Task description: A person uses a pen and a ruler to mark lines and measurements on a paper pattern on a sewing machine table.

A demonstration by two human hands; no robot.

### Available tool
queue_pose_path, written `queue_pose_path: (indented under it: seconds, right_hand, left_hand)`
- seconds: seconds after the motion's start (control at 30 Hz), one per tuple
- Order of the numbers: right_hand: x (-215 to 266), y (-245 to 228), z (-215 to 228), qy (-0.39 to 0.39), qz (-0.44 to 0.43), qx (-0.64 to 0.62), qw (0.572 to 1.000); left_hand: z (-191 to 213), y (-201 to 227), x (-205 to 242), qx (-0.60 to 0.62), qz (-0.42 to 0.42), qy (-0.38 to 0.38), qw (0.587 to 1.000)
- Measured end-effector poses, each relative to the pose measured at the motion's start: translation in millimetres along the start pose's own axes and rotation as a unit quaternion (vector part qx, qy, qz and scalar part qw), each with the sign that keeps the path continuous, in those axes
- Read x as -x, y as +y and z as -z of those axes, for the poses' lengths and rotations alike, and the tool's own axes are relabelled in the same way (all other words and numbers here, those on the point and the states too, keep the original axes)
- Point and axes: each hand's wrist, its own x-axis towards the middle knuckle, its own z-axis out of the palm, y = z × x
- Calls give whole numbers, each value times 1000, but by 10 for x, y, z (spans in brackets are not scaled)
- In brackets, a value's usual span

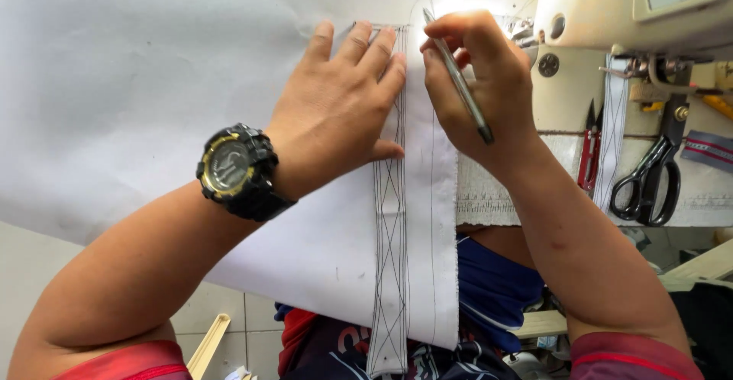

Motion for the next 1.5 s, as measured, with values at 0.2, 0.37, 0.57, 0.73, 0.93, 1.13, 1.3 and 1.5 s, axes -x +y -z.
queue_pose_path:
  seconds: [0.2,0.37,0.57,0.73,0.93,1.13,1.3,1.5]
  right_hand:
    - [-247,267,-250,26,-53,-31,998]
    - [-369,274,-247,-12,-118,-137,983]
    - [-421,313,-253,-80,-136,-178,971]
    - [-375,256,-224,-113,-154,-144,971]
    - [-330,43,-218,-117,-22,-170,978]
    - [-297,-1,-411,-121,-114,-173,971]
    - [-302,-40,-466,-131,-131,-162,969]
    - [-303,-53,-467,-138,-156,-166,964]
  left_hand:
    - [-16,-1,42,15,3,10,1000]
    - [-12,24,48,11,7,-6,1000]
    - [-23,73,50,-11,20,-11,1000]
    - [-40,98,102,4,23,-6,1000]
    - [52,199,370,1,26,-27,999]
    - [44,256,589,2,35,-17,999]
    - [32,252,607,-1,42,-8,999]
    - [18,260,601,-1,41,-6,999]
